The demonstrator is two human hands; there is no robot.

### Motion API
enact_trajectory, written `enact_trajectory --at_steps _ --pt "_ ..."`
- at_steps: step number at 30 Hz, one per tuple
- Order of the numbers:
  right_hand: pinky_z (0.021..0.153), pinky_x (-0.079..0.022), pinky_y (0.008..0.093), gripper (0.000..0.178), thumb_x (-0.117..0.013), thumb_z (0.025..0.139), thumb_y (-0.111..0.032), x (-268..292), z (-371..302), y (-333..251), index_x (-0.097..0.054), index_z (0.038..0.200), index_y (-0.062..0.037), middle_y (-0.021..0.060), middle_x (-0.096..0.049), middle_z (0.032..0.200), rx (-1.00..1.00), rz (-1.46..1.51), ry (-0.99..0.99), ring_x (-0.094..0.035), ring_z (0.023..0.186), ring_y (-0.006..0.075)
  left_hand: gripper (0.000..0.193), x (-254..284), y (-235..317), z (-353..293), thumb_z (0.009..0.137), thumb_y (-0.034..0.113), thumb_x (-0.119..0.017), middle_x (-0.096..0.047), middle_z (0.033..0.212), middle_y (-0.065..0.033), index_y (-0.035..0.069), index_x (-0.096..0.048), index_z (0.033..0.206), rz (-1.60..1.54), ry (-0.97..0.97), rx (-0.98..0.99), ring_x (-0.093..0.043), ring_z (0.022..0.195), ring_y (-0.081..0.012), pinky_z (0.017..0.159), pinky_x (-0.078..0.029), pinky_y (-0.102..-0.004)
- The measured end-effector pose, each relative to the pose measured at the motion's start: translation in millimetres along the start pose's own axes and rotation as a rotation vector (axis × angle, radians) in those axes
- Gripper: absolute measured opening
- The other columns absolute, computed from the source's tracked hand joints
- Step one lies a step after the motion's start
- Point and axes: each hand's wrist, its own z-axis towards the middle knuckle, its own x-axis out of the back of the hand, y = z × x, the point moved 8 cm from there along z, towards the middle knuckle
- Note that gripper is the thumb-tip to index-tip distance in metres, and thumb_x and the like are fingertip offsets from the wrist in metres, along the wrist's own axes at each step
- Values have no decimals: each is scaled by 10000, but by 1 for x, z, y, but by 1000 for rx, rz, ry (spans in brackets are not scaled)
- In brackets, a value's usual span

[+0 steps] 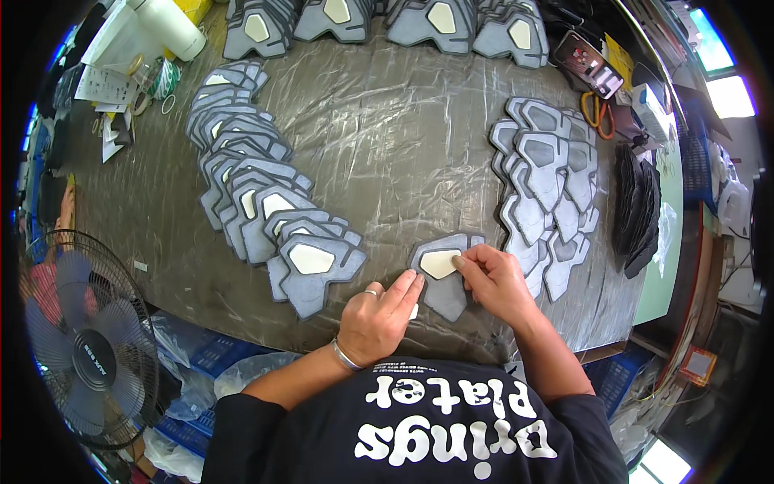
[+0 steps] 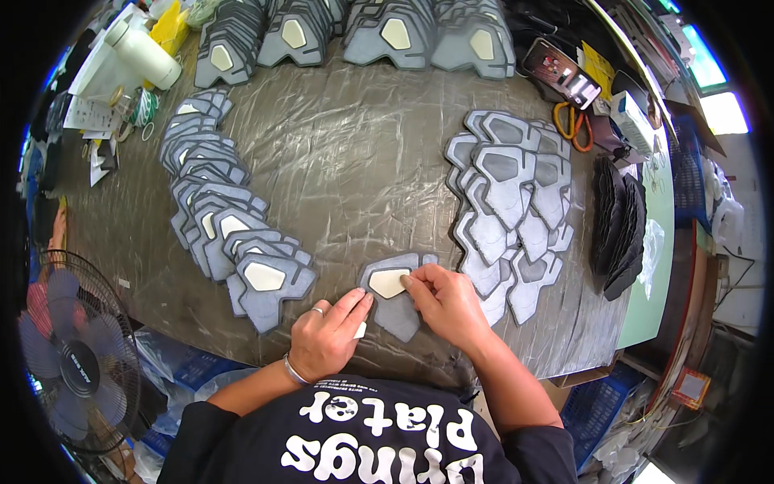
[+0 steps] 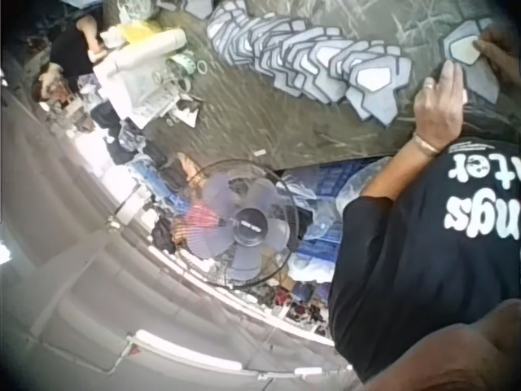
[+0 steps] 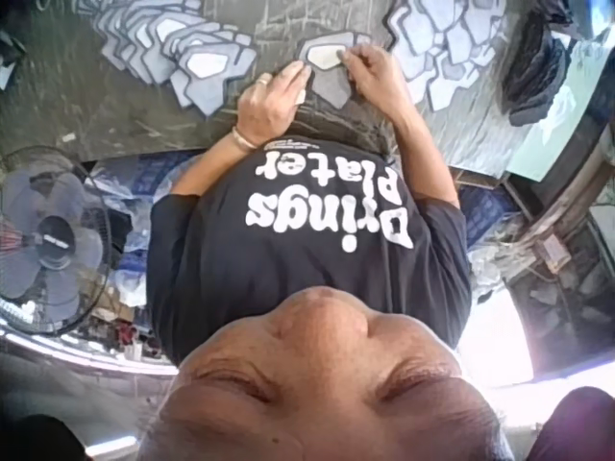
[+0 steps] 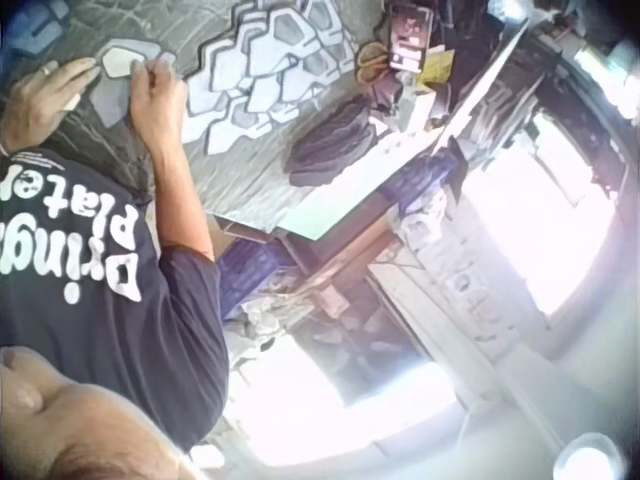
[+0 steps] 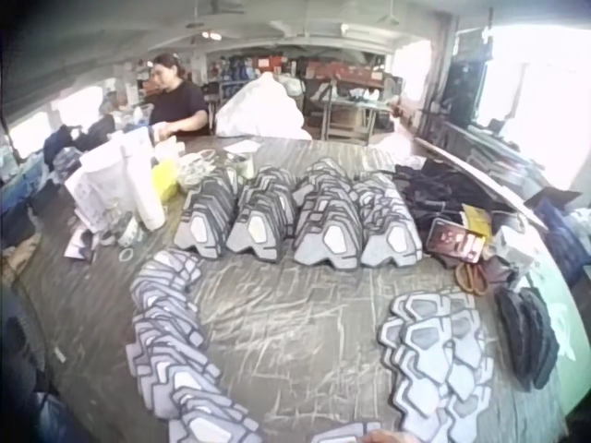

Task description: The person attaches adhesive foam pieces onto shaped pads by peeling and pressing them into place by hand, retrieves additional foam pieces from a plastic bag, and stacks the finished pads on the table.

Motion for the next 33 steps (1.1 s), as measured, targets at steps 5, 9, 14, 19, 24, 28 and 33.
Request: enact_trajectory --at_steps 5,9,14,19,24,28,33 --pt "494 -417 292 235 -637 902 -204 0 1 8 -656 865 27 75 -592 582 -19 34 29 -513 499 118 457 0 -2 0 693 82 -653 -628 1163 -30 69 -666 1150 -3 23 5 -542 635 -185 550 -473 -285" --pt "468 -408 290 236 -666 876 -199 -1 2 5 -649 800 23 85 -577 558 40 -12 76 -503 469 116 429 2 -2 2 697 70 -643 -637 1152 -18 75 -681 1125 -1 56 6 -533 609 -177 525 -462 -280" --pt "443 -400 281 229 -694 848 -172 2 0 -3 -626 746 21 87 -572 543 94 -34 130 -500 445 108 419 3 -2 4 700 60 -639 -640 1194 0 97 -695 1113 8 84 2 -488 564 -158 492 -428 -262" --pt "444 -412 273 236 -699 838 -157 2 0 -1 -614 707 19 86 -573 530 105 -13 158 -509 442 104 415 2 2 7 706 45 -626 -634 1237 39 131 -711 1103 41 72 -31 -411 510 -138 451 -383 -235" --pt "454 -432 285 246 -714 823 -166 2 0 -2 -612 690 14 99 -589 538 96 -26 174 -546 445 134 410 0 2 9 712 49 -621 -632 1239 64 149 -716 1099 64 53 -36 -391 504 -134 440 -365 -230" --pt "459 -448 316 272 -735 807 -187 6 1 -5 -603 672 10 116 -608 555 70 -108 183 -581 449 209 399 -2 1 10 713 54 -621 -633 1237 63 151 -718 1088 58 55 -35 -395 507 -134 438 -361 -230" --pt "490 -467 347 297 -773 775 -251 13 -2 -14 -616 689 -14 106 -598 579 28 -358 207 -579 492 259 409 -1 1 11 705 66 -622 -639 1220 74 161 -706 1094 79 50 -34 -409 515 -138 441 -372 -237"
